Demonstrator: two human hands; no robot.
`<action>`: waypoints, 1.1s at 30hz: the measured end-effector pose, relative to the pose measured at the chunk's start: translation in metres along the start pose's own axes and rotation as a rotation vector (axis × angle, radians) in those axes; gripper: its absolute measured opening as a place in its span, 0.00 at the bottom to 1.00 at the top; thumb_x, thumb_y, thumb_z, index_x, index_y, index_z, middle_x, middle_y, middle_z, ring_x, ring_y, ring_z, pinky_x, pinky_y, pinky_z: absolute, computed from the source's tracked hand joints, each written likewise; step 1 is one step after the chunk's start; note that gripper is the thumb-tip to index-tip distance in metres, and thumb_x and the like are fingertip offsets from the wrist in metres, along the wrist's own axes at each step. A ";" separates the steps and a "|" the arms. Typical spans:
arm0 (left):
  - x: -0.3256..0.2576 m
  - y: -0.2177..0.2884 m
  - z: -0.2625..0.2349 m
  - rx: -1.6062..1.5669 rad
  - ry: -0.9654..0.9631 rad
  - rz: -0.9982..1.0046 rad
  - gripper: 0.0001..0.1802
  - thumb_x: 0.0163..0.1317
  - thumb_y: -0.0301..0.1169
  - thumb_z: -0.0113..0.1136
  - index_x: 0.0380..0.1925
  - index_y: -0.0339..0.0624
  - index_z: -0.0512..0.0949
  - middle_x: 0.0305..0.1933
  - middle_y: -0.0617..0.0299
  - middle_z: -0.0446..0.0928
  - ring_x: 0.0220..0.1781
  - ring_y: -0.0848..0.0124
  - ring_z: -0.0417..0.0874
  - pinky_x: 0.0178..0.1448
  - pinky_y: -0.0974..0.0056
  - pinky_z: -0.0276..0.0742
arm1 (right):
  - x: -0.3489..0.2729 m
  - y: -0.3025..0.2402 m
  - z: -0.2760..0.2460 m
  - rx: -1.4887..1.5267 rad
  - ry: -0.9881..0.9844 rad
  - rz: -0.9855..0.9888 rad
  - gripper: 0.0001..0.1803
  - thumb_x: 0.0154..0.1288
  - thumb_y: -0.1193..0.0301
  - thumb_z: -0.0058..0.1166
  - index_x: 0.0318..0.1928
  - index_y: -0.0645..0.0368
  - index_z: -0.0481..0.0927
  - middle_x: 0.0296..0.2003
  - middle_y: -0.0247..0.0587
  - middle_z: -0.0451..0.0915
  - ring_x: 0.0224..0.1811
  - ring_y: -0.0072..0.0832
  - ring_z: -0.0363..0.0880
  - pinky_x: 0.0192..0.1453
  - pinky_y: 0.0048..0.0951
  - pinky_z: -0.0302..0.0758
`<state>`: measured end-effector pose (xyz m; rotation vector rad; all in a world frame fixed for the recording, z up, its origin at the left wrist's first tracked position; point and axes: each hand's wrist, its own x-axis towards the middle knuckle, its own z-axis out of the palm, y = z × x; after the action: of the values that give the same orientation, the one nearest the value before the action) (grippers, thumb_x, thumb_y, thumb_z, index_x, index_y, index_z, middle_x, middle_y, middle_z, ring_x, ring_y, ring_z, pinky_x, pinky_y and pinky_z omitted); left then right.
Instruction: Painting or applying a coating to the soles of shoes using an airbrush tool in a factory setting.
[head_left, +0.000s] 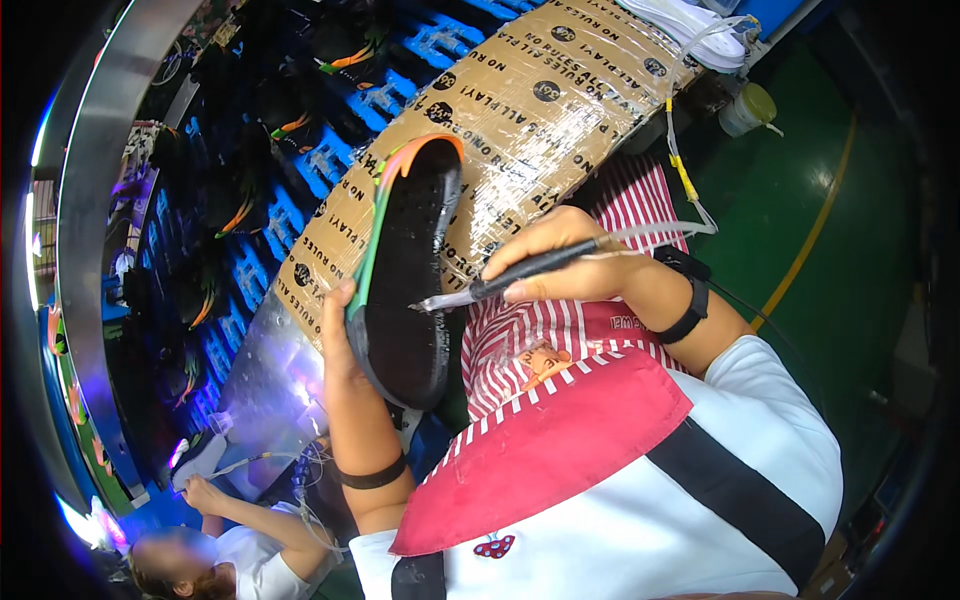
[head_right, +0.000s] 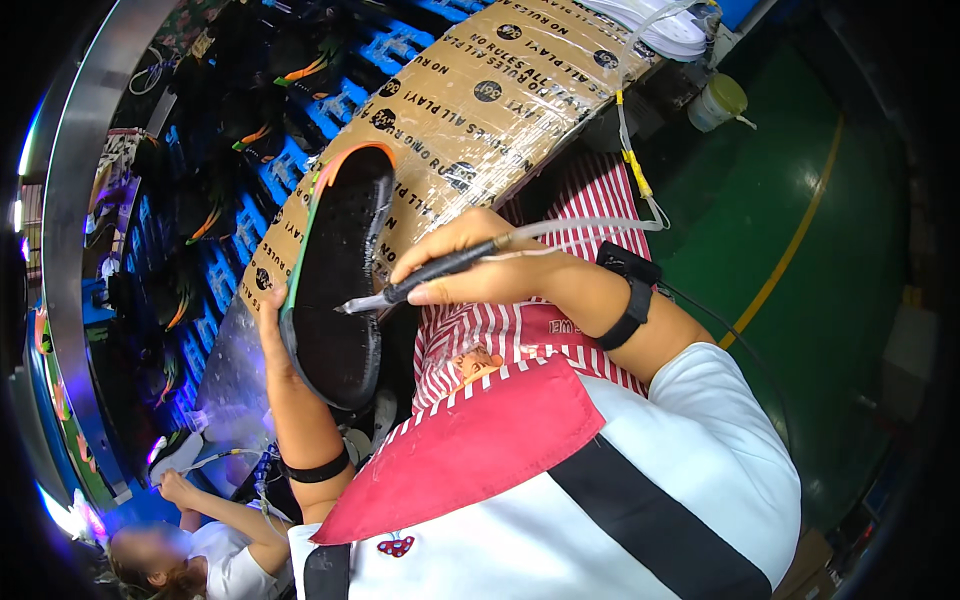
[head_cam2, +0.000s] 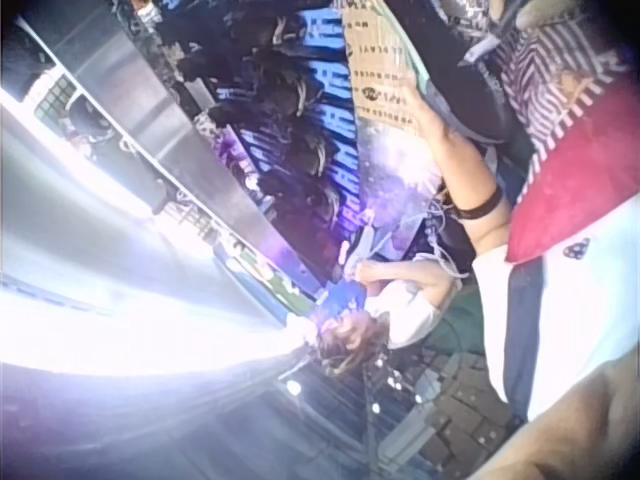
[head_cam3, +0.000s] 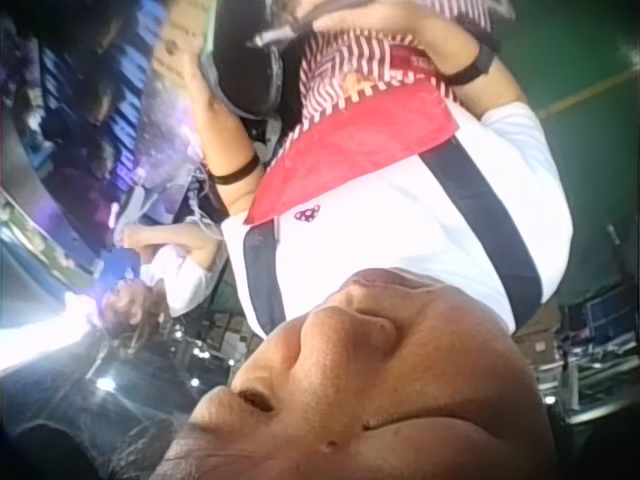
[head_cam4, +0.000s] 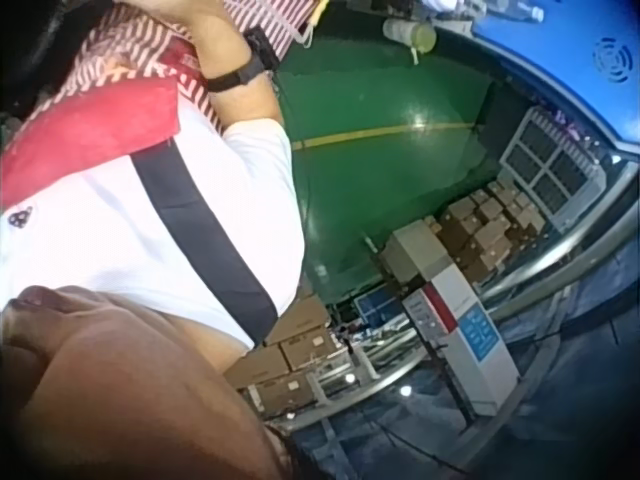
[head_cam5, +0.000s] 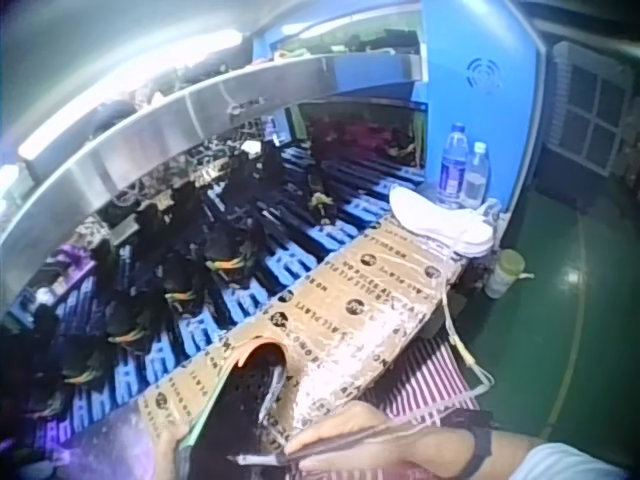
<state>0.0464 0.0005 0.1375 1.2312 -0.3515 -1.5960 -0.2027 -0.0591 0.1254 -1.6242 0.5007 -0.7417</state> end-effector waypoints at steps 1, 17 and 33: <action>0.001 -0.006 0.002 -0.017 -0.060 -0.008 0.30 0.54 0.43 0.45 0.52 0.32 0.67 0.48 0.46 0.74 0.47 0.58 0.78 0.53 0.58 0.73 | 0.002 0.004 0.001 0.062 0.012 0.029 0.12 0.51 0.70 0.61 0.38 0.60 0.81 0.25 0.37 0.80 0.28 0.17 0.77 0.34 0.19 0.73; -0.003 -0.044 0.004 -0.152 -0.087 -0.019 0.34 0.52 0.49 0.45 0.54 0.37 0.66 0.51 0.50 0.72 0.48 0.58 0.76 0.54 0.56 0.72 | 0.013 0.046 -0.012 -0.148 0.492 -0.114 0.12 0.52 0.75 0.59 0.40 0.61 0.80 0.24 0.35 0.79 0.23 0.16 0.74 0.27 0.18 0.70; -0.013 -0.026 -0.016 -0.224 0.169 0.563 0.38 0.62 0.57 0.34 0.66 0.49 0.45 0.62 0.48 0.61 0.58 0.54 0.69 0.58 0.53 0.68 | 0.019 0.030 -0.044 -0.092 0.740 -0.127 0.11 0.55 0.76 0.55 0.40 0.65 0.79 0.25 0.32 0.78 0.25 0.14 0.72 0.29 0.16 0.70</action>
<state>0.0450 0.0275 0.1180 0.9754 -0.3608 -1.0111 -0.2176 -0.1086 0.1033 -1.4383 0.9697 -1.4431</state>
